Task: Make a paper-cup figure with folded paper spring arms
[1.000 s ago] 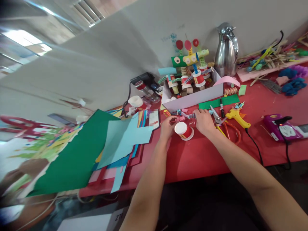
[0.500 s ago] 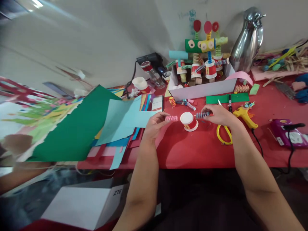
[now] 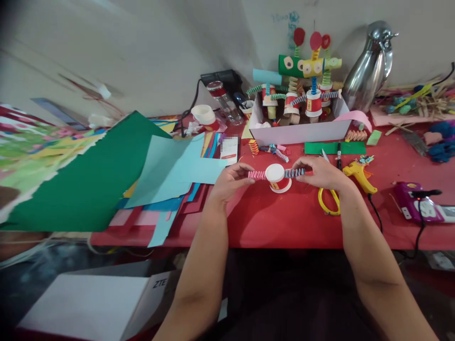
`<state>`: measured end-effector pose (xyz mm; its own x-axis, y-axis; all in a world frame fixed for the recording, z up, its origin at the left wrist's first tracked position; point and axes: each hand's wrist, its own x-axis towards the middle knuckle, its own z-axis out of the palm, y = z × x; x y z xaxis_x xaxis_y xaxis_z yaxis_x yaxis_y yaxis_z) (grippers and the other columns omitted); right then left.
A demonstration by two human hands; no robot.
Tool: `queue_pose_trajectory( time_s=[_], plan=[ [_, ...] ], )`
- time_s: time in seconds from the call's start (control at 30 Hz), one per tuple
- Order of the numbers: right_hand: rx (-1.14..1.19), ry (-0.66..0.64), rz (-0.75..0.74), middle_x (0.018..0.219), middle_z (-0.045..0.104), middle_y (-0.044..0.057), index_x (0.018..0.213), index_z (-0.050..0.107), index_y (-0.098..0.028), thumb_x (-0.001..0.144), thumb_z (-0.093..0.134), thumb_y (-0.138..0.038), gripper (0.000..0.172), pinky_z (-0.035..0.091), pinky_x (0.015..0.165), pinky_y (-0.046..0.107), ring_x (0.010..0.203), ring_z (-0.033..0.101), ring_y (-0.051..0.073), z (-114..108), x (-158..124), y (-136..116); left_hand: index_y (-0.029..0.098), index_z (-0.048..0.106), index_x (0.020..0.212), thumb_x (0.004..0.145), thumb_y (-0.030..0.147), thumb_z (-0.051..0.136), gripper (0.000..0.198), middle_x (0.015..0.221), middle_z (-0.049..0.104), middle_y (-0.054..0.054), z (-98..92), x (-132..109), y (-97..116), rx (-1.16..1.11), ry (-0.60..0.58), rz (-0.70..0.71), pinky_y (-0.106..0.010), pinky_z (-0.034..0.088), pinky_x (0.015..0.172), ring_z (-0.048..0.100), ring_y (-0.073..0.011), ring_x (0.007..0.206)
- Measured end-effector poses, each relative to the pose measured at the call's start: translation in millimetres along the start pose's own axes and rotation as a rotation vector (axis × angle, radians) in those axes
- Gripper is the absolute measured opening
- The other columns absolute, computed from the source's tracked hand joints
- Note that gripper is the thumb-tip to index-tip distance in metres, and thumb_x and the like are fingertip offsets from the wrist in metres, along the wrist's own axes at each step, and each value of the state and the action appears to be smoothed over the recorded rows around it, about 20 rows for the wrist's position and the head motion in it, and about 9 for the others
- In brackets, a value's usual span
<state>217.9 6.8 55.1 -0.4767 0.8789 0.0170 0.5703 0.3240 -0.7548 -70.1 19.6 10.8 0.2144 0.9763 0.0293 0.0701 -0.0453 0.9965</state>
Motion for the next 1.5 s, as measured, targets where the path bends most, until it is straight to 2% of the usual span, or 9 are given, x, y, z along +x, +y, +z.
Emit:
queue_pose_trajectory(
  time_s=[0.2, 0.47, 0.87, 1.5],
  plan=[
    [0.023, -0.018, -0.001, 0.100, 0.072, 0.005, 0.099, 0.066, -0.023, 0.077, 0.063, -0.034, 0.025, 0.051, 0.084, 0.038, 0.093, 0.066, 0.022, -0.2, 1.5, 0.7, 0.020, 0.065, 0.081, 0.051, 0.025, 0.083, 0.035, 0.082, 0.066, -0.002, -0.3, 0.5, 1.6, 0.040, -0.041, -0.011, -0.033, 0.051, 0.072, 0.060, -0.0162, 0.077],
    [0.050, 0.010, 0.025, 0.100, 0.072, 0.005, 0.097, 0.065, -0.023, 0.075, 0.066, -0.035, 0.024, 0.051, 0.082, 0.038, 0.091, 0.066, 0.022, 0.7, 1.1, -0.8, 0.020, 0.065, 0.082, 0.051, 0.024, 0.083, 0.036, 0.086, 0.067, -0.003, -0.4, -0.2, 3.2, 0.056, -0.035, -0.002, -0.034, 0.052, 0.075, 0.061, -0.0174, 0.080],
    [0.129, 0.040, 0.049, 0.102, 0.071, 0.006, 0.098, 0.065, -0.022, 0.071, 0.069, -0.028, 0.028, 0.052, 0.086, 0.040, 0.094, 0.066, 0.022, 2.8, 1.4, 3.3, 0.021, 0.067, 0.080, 0.051, 0.022, 0.083, 0.033, 0.084, 0.068, -0.002, 0.2, 0.2, 2.5, 0.055, -0.041, -0.001, -0.035, 0.053, 0.076, 0.063, -0.0179, 0.080],
    [0.063, 0.041, 0.024, 0.097, 0.073, 0.004, 0.096, 0.066, -0.022, 0.072, 0.070, -0.027, 0.025, 0.051, 0.084, 0.037, 0.092, 0.066, 0.021, 5.9, 3.4, 5.7, 0.020, 0.065, 0.079, 0.050, 0.024, 0.084, 0.035, 0.080, 0.066, -0.001, 2.0, -0.5, 5.2, 0.059, -0.047, -0.033, -0.032, 0.050, 0.073, 0.061, -0.0165, 0.077]
  ],
)
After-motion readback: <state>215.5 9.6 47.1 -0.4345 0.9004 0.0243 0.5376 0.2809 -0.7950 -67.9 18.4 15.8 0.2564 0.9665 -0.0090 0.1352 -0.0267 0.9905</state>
